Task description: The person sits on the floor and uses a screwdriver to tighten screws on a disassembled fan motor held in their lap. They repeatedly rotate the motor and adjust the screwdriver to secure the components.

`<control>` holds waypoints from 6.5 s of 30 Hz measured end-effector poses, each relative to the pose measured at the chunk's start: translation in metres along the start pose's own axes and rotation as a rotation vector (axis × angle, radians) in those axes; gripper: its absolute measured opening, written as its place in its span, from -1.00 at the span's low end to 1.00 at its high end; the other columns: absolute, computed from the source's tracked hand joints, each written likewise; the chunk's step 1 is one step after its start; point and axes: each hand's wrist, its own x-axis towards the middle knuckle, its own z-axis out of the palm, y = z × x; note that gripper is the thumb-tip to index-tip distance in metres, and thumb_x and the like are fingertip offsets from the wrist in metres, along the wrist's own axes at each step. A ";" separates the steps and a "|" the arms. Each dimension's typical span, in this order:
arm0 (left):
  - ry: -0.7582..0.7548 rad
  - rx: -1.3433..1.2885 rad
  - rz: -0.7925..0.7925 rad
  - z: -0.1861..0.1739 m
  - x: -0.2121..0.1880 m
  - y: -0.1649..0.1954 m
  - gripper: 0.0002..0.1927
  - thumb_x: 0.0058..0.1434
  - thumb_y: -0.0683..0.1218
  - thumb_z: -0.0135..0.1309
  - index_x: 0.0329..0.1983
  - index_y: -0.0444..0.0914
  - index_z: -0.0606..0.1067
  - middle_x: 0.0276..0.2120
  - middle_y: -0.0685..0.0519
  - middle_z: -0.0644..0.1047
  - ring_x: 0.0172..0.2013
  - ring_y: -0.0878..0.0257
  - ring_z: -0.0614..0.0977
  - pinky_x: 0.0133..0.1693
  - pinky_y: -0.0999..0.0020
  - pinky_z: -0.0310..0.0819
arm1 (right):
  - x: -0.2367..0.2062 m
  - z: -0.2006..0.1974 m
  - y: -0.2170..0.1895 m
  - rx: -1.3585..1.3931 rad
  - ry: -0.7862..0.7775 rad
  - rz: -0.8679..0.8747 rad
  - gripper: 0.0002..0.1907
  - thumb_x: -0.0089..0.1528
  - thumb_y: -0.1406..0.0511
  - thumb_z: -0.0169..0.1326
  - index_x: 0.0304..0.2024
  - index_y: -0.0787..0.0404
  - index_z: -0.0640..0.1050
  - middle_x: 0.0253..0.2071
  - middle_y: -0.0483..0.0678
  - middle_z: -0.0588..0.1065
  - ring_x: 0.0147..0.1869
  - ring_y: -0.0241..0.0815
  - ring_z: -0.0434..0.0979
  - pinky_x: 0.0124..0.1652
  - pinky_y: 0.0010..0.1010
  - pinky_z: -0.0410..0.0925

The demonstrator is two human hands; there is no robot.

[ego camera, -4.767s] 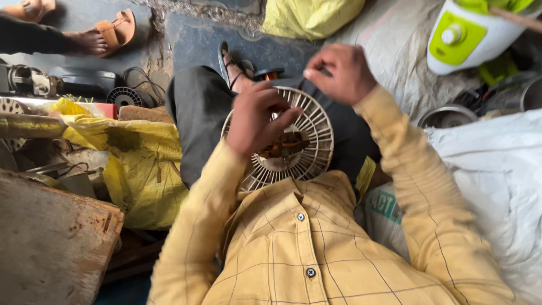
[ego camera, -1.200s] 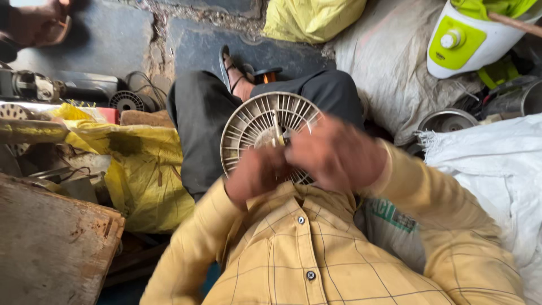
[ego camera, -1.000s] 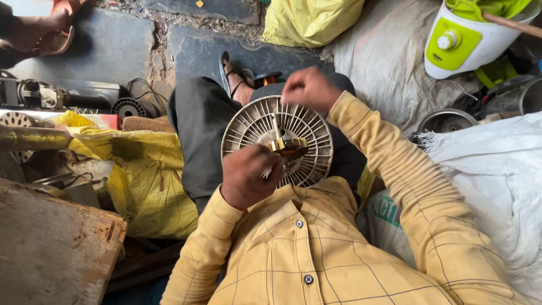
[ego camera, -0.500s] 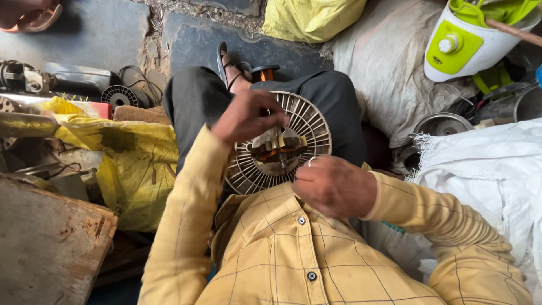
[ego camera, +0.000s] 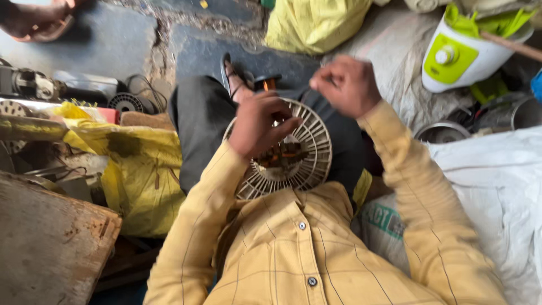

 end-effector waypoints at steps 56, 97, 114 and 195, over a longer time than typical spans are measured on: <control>-0.013 -0.335 -0.092 -0.010 -0.026 -0.003 -0.85 0.30 -0.13 0.25 -0.11 -0.27 0.63 -0.23 -0.01 0.62 -0.26 0.08 0.66 -0.20 0.26 0.54 | -0.059 -0.036 -0.149 0.049 -0.354 -0.516 -0.92 0.12 0.37 0.14 -0.38 0.28 0.51 -0.41 0.02 0.43 -0.34 -0.05 0.47 -0.31 -0.18 0.34; -0.563 -0.092 -0.103 0.001 0.026 -0.055 -0.88 0.10 -0.08 0.32 -0.32 -0.19 0.69 -0.40 0.00 0.67 -0.43 0.24 0.67 -0.36 0.31 0.53 | -0.079 -0.008 -0.101 0.222 -0.320 -0.125 -0.88 0.17 0.29 0.21 -0.36 0.22 0.62 -0.56 -0.01 0.41 -0.53 -0.06 0.47 -0.50 -0.22 0.32; 0.344 -0.339 -0.222 -0.009 -0.042 0.041 -0.85 0.26 -0.14 0.28 -0.27 -0.29 0.54 -0.37 0.03 0.54 -0.38 0.20 0.60 -0.32 0.34 0.49 | 0.014 0.044 0.021 0.193 -0.066 -0.027 -0.88 0.30 0.28 0.24 -0.27 0.21 0.66 -0.39 -0.05 0.56 -0.37 -0.25 0.52 -0.29 -0.36 0.42; -0.116 -0.273 -0.043 -0.003 -0.045 0.016 -0.87 0.19 -0.15 0.25 -0.21 -0.25 0.61 -0.26 -0.03 0.61 -0.30 0.07 0.65 -0.23 0.26 0.55 | -0.049 -0.025 -0.129 0.130 -0.460 -0.419 -0.91 0.15 0.36 0.14 -0.46 0.22 0.52 -0.46 0.02 0.41 -0.37 0.03 0.49 -0.35 -0.15 0.38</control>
